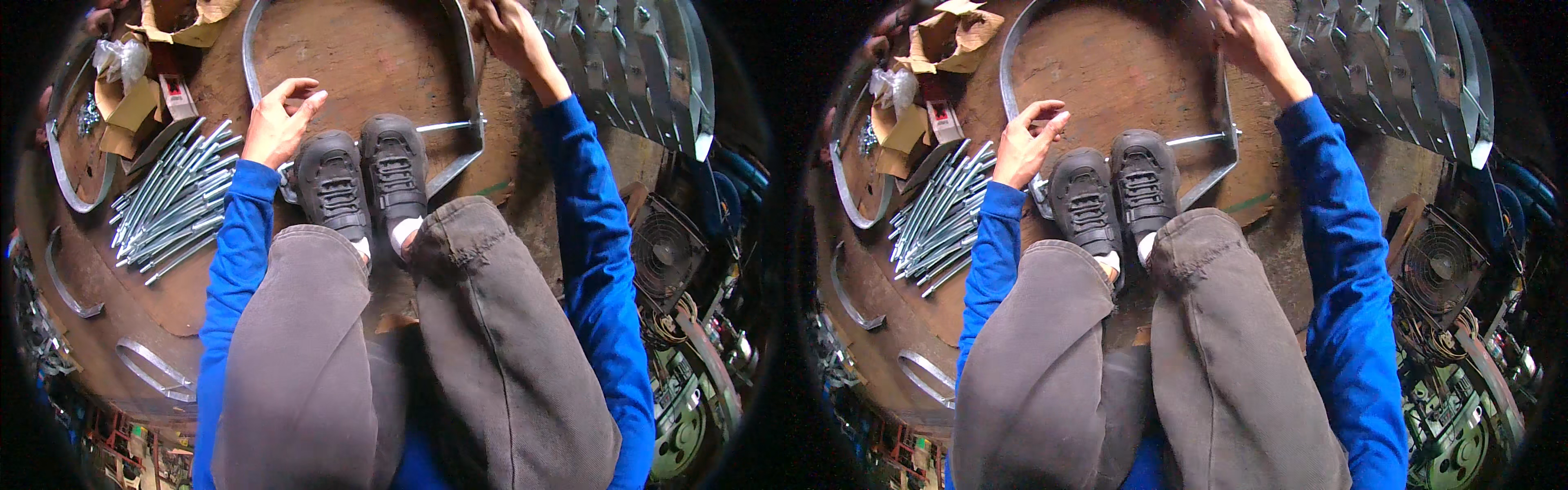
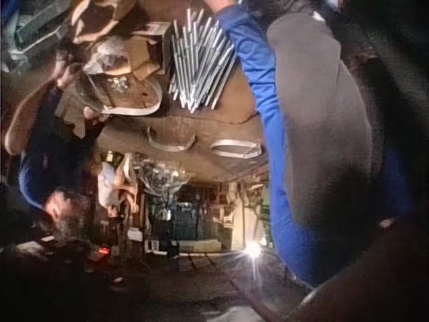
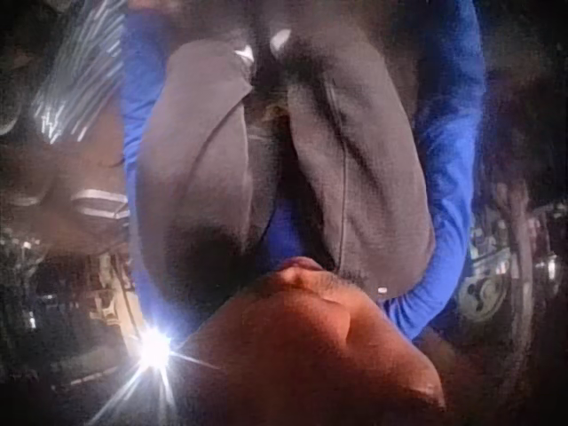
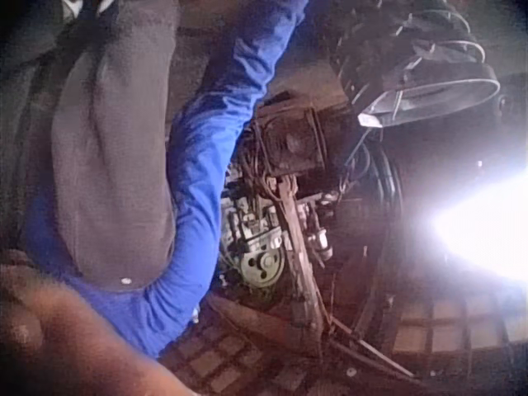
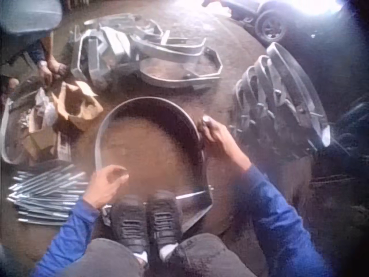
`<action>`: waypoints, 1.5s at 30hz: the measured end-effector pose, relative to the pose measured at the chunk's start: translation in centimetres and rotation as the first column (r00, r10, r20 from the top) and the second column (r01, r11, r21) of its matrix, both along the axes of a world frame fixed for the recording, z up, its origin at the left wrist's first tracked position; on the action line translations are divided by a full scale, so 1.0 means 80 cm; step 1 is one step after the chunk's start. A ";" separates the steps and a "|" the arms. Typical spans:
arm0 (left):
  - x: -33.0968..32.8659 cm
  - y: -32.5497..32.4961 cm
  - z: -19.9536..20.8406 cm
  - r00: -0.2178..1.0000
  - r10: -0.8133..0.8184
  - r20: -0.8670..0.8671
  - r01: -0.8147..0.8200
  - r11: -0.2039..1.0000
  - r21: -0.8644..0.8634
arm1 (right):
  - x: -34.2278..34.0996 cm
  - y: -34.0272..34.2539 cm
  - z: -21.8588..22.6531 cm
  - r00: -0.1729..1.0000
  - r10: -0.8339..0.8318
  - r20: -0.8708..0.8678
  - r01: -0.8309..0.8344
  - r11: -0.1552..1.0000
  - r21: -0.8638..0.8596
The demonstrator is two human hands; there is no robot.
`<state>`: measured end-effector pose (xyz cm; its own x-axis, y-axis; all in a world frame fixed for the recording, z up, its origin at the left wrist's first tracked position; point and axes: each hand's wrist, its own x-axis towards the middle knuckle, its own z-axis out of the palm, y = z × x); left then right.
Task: The person assembles a metal frame by inserting long bolts into pre-drilled holes on a curved metal piece. They use their hands to align the bolts and secure them, working on a cluttered workshop floor surrounded by other metal parts and tools.
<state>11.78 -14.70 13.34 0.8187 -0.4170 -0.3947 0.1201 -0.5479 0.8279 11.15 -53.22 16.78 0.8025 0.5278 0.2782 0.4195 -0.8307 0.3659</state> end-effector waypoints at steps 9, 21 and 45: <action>-0.027 -0.011 -0.002 0.998 -0.036 -0.057 0.034 0.999 -0.024 | -0.114 0.019 0.001 0.730 -0.169 -0.662 0.673 0.343 0.655; -0.037 0.014 0.012 0.998 0.051 0.027 -0.051 0.998 -0.026 | -0.099 0.020 0.000 0.822 -0.151 -0.550 0.566 0.328 0.756; -0.040 -0.012 0.038 1.000 0.017 -0.003 -0.017 1.000 0.004 | -0.005 -0.044 -0.158 0.867 -0.077 -0.492 0.399 0.699 0.594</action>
